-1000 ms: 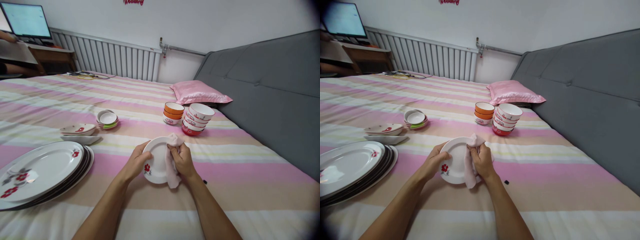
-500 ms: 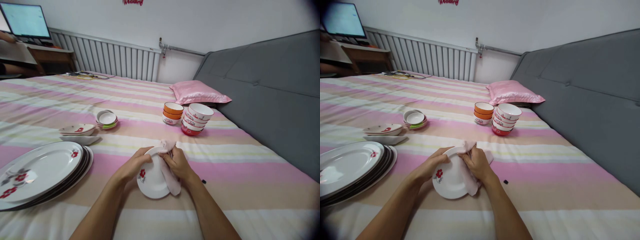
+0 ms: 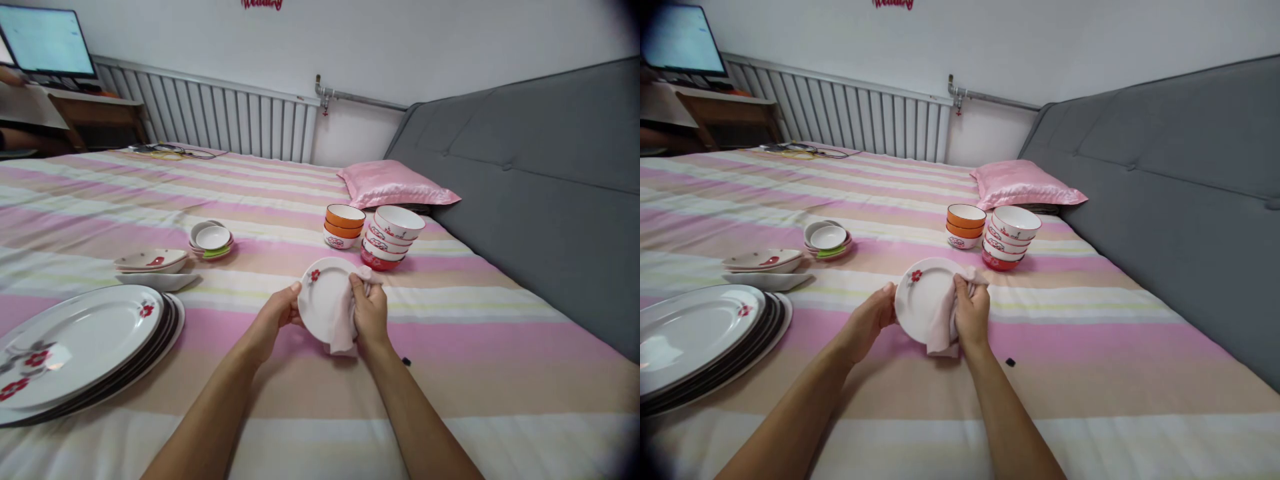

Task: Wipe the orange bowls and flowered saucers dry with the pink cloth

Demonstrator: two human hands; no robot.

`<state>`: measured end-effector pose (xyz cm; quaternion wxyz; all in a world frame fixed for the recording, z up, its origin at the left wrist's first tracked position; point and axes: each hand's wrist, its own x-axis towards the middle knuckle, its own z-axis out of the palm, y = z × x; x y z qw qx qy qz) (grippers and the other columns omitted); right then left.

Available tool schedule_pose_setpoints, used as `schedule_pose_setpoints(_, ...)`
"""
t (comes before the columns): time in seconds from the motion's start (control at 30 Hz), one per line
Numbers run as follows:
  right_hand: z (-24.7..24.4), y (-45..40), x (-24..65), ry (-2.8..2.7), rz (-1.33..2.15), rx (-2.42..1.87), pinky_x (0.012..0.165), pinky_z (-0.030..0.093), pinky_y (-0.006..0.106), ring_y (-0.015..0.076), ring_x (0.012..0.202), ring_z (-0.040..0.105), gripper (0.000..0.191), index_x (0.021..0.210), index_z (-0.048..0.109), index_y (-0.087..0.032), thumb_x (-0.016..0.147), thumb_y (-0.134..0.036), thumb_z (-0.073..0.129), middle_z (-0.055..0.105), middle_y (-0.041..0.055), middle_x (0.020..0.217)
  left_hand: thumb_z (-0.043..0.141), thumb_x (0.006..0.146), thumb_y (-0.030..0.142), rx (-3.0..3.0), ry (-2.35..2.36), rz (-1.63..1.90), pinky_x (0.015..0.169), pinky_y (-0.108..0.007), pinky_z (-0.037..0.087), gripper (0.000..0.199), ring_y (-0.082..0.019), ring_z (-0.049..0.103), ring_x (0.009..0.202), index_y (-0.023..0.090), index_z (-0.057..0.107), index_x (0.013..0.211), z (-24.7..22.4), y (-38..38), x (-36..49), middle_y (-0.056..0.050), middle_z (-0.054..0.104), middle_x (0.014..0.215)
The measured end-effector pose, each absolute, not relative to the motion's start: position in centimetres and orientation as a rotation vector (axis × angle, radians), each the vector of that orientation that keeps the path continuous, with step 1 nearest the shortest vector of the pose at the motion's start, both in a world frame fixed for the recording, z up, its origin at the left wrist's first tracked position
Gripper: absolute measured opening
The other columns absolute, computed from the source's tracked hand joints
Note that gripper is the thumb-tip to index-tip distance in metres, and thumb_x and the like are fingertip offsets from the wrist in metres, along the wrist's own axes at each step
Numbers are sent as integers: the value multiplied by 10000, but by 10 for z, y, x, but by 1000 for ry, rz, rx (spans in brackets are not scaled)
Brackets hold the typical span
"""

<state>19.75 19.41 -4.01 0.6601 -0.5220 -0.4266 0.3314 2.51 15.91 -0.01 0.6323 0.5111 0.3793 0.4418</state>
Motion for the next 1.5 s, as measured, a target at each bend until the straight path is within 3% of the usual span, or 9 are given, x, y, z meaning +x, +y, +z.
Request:
schedule_pose_setpoints(0.13,-45,195,194,-865,717,-1267,773,480,348,230,905,618,432,911,575,-143,761,-548,594,671,111,940,621,792,439,1347,898,1036,836,-335,458,525,-251,595,1007,125,553,1208,-2,154,38,-122,651,1145)
schedule_pose_setpoints(0.2,-45,194,192,-875,704,-1276,783,481,349,229,910,621,423,920,571,-149,774,-546,574,671,111,947,597,822,383,1444,941,1144,949,-341,412,552,-256,523,1162,130,478,1299,-5,154,42,-134,568,1296)
schedule_pose_setpoints(0.3,-43,191,190,-934,657,-1284,828,474,355,233,949,624,400,948,567,-152,787,-518,570,672,116,976,535,867,346,1519,1004,1225,1012,-342,369,543,-244,472,1227,138,412,1352,-11,158,43,-131,495,1378)
schedule_pose_setpoints(0.67,-37,183,188,-1137,588,-1205,850,470,355,238,984,635,314,954,567,-163,840,-455,545,698,125,999,522,815,238,1428,1013,1237,856,-308,453,488,-235,561,1059,165,474,1295,-11,162,34,-79,607,1212)
schedule_pose_setpoints(0.93,-38,180,188,-1260,614,-1224,735,472,324,246,920,641,290,878,556,-187,855,-474,525,703,92,847,488,711,177,1342,1089,1252,649,-253,450,440,-186,556,781,160,562,1144,-4,160,29,-21,631,899)
schedule_pose_setpoints(1.2,-35,175,189,-1387,624,-1198,672,462,302,229,844,646,282,899,570,-181,877,-454,504,709,89,852,472,677,168,1394,1059,1215,601,-222,407,427,-153,499,711,166,601,1084,-2,160,22,6,590,827)
schedule_pose_setpoints(1.5,-33,175,194,-1584,507,-1240,596,442,293,213,662,626,360,799,583,-172,883,-502,466,684,82,719,485,646,189,1415,1007,1089,572,-217,393,344,-145,488,663,142,616,961,-2,160,18,-2,574,768)
